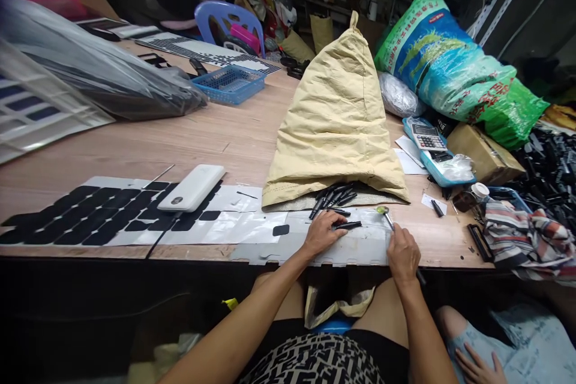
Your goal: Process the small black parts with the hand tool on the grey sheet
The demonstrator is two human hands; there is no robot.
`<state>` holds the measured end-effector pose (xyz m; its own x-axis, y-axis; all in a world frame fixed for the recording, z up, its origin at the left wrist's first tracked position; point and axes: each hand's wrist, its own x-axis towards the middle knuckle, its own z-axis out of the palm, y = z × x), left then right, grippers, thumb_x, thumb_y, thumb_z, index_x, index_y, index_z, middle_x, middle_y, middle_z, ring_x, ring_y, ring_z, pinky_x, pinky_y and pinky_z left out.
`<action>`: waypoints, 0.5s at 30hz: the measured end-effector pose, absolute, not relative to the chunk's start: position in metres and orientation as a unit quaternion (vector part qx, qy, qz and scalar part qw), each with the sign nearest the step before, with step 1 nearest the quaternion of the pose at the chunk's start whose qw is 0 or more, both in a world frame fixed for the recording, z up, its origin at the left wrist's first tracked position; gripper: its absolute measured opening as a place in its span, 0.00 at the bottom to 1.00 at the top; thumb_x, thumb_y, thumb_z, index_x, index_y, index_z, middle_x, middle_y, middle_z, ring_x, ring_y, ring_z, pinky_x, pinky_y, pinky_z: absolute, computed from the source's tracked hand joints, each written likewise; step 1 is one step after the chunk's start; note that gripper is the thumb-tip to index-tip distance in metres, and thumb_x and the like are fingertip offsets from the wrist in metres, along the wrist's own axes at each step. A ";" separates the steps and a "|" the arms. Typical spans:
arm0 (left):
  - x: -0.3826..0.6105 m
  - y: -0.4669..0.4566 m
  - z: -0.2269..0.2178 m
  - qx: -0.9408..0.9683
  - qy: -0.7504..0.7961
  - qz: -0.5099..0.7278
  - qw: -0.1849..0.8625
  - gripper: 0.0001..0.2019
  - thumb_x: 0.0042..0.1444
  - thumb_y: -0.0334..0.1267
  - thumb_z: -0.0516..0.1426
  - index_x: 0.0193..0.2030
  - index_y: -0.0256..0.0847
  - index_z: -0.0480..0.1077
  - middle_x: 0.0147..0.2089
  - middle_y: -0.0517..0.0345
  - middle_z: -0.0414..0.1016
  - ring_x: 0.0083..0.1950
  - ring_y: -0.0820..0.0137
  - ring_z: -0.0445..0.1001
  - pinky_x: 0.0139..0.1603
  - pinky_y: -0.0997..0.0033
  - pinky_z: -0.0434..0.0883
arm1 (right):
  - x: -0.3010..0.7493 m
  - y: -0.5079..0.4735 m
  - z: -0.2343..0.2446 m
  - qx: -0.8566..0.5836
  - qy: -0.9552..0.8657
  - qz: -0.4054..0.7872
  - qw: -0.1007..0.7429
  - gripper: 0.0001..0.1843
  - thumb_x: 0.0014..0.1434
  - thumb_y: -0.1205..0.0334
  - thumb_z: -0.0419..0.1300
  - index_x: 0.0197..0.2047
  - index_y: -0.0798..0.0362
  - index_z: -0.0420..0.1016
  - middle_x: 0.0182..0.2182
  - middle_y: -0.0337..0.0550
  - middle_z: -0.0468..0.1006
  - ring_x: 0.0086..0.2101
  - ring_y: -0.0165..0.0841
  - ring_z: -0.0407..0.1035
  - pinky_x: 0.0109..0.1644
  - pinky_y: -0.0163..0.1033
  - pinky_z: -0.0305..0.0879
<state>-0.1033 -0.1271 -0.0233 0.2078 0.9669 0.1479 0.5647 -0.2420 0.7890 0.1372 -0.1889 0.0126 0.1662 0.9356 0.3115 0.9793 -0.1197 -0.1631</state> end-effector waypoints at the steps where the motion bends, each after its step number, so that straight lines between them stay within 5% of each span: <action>1: -0.103 -0.127 -0.025 0.718 0.533 0.331 0.301 0.09 0.52 0.33 0.65 0.41 0.46 0.76 0.42 0.60 0.77 0.46 0.63 0.69 0.51 0.61 0.64 | 0.148 -0.183 0.009 -0.752 -0.636 -0.093 0.150 0.20 0.68 0.63 0.49 0.56 0.55 0.76 0.41 0.49 0.79 0.41 0.37 0.69 0.44 0.40 0.62; 10: -0.106 -0.126 -0.025 0.748 0.518 0.301 0.286 0.09 0.56 0.38 0.63 0.44 0.47 0.78 0.42 0.58 0.76 0.46 0.62 0.69 0.51 0.59 0.64 | 0.169 -0.163 -0.006 -0.758 -0.620 -0.157 0.128 0.17 0.67 0.65 0.51 0.54 0.53 0.75 0.42 0.49 0.73 0.41 0.38 0.61 0.42 0.41 0.53; 15: -0.114 -0.166 -0.019 0.797 0.452 0.286 0.281 0.09 0.55 0.36 0.64 0.43 0.48 0.79 0.53 0.54 0.73 0.56 0.58 0.67 0.59 0.55 0.63 | 0.168 -0.164 -0.005 -0.770 -0.611 -0.136 0.124 0.17 0.66 0.65 0.51 0.54 0.52 0.74 0.43 0.48 0.72 0.42 0.38 0.60 0.43 0.42 0.52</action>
<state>-0.1142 -0.1659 -0.0189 0.4286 0.8808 0.2012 0.5594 -0.4336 0.7064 0.1675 -0.1643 -0.0046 0.2162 0.9073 0.3606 0.9746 -0.2227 -0.0238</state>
